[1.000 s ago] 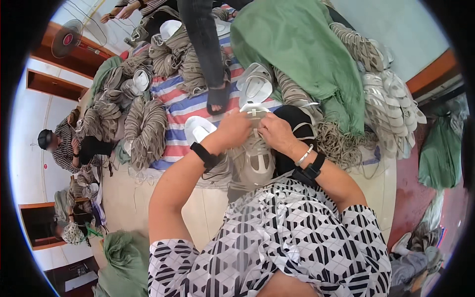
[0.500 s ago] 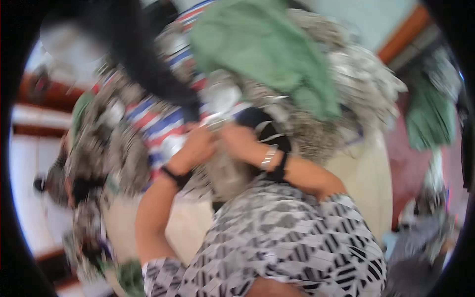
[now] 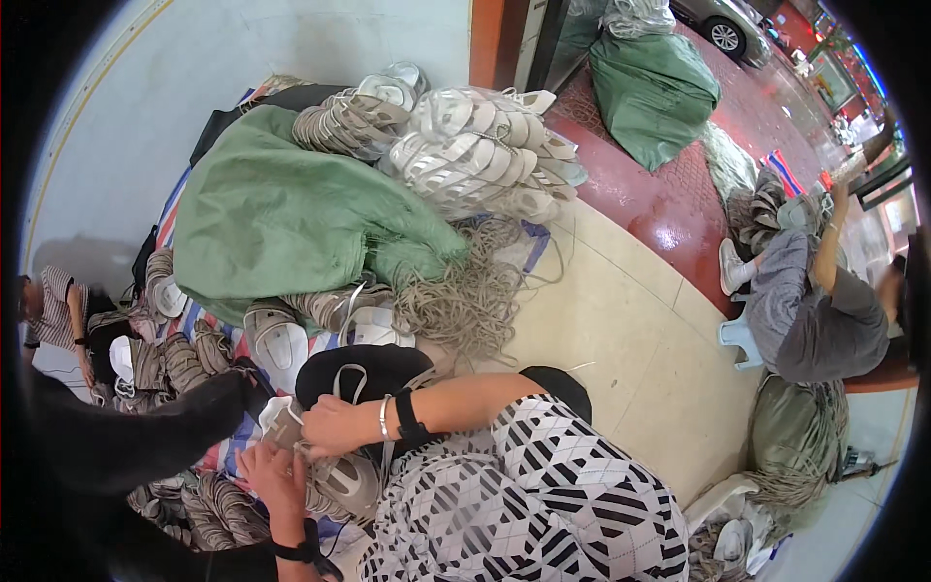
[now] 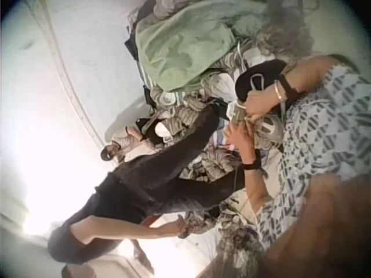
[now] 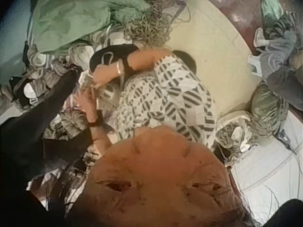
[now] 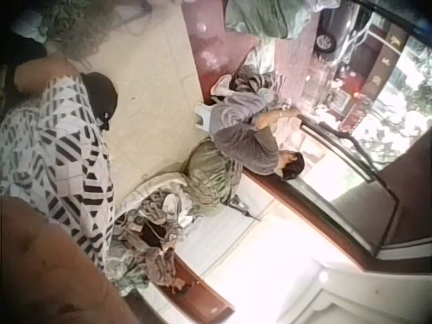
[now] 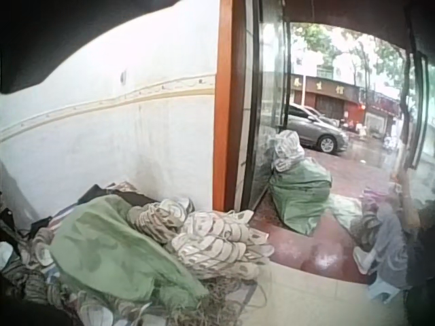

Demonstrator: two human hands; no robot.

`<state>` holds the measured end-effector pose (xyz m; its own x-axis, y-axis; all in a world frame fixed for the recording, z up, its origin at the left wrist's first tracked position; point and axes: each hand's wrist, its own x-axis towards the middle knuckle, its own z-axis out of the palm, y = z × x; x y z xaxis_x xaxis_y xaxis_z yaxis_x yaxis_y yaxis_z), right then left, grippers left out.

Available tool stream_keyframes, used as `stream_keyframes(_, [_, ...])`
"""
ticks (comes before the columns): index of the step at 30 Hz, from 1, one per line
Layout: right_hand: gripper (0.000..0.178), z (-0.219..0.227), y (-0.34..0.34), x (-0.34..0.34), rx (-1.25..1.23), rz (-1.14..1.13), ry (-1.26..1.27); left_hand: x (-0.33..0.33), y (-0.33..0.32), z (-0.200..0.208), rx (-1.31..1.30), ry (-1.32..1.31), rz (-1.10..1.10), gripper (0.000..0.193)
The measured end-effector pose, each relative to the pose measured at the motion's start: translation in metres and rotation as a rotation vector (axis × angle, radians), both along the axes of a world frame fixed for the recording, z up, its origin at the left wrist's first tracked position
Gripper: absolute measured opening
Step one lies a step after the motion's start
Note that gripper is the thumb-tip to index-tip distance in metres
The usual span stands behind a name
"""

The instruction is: The person sits on the floor and threads a long beige lace through the eyelets of a single shoe upper held in their lap. They pull the lace through repeatedly, adjusting the tension and alignment of the laces across the shoe's surface.

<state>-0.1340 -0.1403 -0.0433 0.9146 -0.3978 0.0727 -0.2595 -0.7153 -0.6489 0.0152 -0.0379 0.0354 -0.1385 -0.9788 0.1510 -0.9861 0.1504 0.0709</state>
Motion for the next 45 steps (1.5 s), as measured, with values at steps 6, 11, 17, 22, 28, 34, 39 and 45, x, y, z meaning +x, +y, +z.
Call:
stream_keyframes(6, [0.011, 0.006, -0.004, 0.001, -0.005, 0.016, -0.031, -0.015, -0.001, -0.002, 0.352, -0.120, 0.395, 0.029])
stream_keyframes(11, [0.021, -0.003, -0.016, 0.003, 0.087, -0.071, -0.173, 0.002, 0.002, -0.005, 0.369, 0.694, 0.379, 0.033])
stream_keyframes(17, [0.022, -0.004, -0.028, 0.010, -0.015, 0.061, 0.061, 0.036, 0.027, 0.007, 0.039, 1.736, 0.719, 0.032])
stream_keyframes(22, [0.022, 0.022, -0.045, 0.006, 0.127, -0.345, -0.423, 0.041, 0.038, -0.015, -0.027, 1.862, 0.744, 0.030])
stream_keyframes(28, [0.018, 0.028, -0.008, -0.001, 0.099, -0.054, -0.150, 0.039, 0.042, -0.030, -0.063, 1.919, 0.689, 0.033])
stream_keyframes(34, [0.017, 0.016, 0.000, 0.015, 0.169, -0.093, -0.094, 0.030, 0.041, -0.029, -0.078, 1.916, 0.648, 0.035])
stream_keyframes(39, [0.023, 0.010, -0.016, 0.032, 0.158, -0.164, -0.411, 0.019, 0.040, -0.029, 0.008, 1.546, 0.582, 0.029])
stream_keyframes(45, [0.025, -0.003, -0.047, 0.075, -0.122, 0.047, -0.032, 0.020, 0.024, -0.038, -0.297, 0.571, 0.321, 0.023])
